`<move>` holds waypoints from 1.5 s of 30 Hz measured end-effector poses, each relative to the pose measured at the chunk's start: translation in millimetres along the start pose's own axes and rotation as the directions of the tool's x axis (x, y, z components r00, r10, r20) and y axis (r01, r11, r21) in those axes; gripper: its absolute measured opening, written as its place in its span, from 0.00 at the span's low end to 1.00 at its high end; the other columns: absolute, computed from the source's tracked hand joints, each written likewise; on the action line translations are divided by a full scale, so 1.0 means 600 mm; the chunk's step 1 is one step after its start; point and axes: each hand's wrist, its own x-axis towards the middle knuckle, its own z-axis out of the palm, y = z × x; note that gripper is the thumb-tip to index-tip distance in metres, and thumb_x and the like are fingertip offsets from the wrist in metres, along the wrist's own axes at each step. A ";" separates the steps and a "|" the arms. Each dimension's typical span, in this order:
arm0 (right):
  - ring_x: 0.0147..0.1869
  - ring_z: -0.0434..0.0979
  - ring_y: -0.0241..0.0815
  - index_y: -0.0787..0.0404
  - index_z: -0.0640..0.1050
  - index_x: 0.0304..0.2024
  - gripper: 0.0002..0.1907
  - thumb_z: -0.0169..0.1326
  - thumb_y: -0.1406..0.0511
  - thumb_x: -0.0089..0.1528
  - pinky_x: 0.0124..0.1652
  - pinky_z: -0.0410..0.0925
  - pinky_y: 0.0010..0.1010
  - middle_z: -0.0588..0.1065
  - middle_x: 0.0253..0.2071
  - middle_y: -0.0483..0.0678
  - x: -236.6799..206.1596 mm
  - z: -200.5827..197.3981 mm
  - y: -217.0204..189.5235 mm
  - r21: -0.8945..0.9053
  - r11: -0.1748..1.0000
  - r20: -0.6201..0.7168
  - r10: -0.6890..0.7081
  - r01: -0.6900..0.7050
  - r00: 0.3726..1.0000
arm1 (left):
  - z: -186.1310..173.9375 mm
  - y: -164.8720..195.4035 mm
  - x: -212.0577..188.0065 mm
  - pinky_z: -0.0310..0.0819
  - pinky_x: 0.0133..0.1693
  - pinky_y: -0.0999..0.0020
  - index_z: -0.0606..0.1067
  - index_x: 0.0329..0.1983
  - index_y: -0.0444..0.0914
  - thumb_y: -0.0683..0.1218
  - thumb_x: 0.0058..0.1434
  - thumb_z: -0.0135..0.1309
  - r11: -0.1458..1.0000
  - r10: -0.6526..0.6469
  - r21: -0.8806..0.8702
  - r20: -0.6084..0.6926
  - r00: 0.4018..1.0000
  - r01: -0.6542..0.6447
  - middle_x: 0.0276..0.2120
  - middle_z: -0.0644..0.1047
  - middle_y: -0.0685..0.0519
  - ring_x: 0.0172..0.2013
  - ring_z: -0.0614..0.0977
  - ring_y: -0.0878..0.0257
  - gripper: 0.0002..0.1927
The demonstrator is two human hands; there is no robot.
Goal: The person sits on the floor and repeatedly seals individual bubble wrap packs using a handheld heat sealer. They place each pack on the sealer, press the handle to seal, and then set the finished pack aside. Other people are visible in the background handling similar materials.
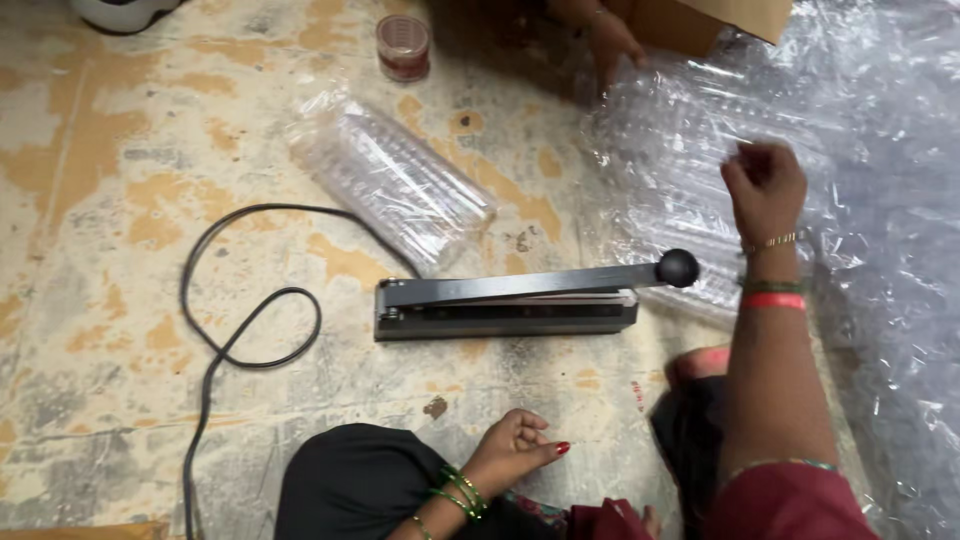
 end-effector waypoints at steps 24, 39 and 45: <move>0.59 0.79 0.48 0.52 0.85 0.41 0.10 0.69 0.67 0.56 0.57 0.72 0.39 0.80 0.55 0.50 -0.043 -0.041 0.125 -0.584 0.787 0.140 -0.145 0.200 0.979 | -0.027 -0.005 0.039 0.78 0.40 0.74 0.73 0.49 0.34 0.52 0.52 0.71 0.944 -0.124 0.300 -0.051 0.991 0.134 0.34 0.79 0.55 0.35 0.80 0.69 0.28; 0.46 0.82 0.39 0.72 0.79 0.43 0.10 0.60 0.80 0.59 0.52 0.78 0.31 0.80 0.42 0.52 -0.201 -0.398 -0.271 0.282 0.958 -0.049 0.069 -0.053 0.996 | 0.077 0.248 -0.114 0.68 0.59 0.57 0.66 0.65 0.39 0.57 0.44 0.73 0.445 0.712 0.681 0.124 0.692 -0.581 0.59 0.74 0.47 0.58 0.76 0.51 0.47; 0.44 0.82 0.41 0.69 0.81 0.36 0.08 0.59 0.80 0.55 0.41 0.76 0.32 0.81 0.44 0.52 -0.358 -0.290 -0.273 0.427 0.883 0.194 0.121 -0.194 0.974 | 0.155 0.452 -0.233 0.35 0.70 0.39 0.56 0.74 0.45 0.69 0.42 0.68 -0.403 0.642 0.666 0.694 0.325 -0.628 0.68 0.67 0.52 0.72 0.58 0.52 0.60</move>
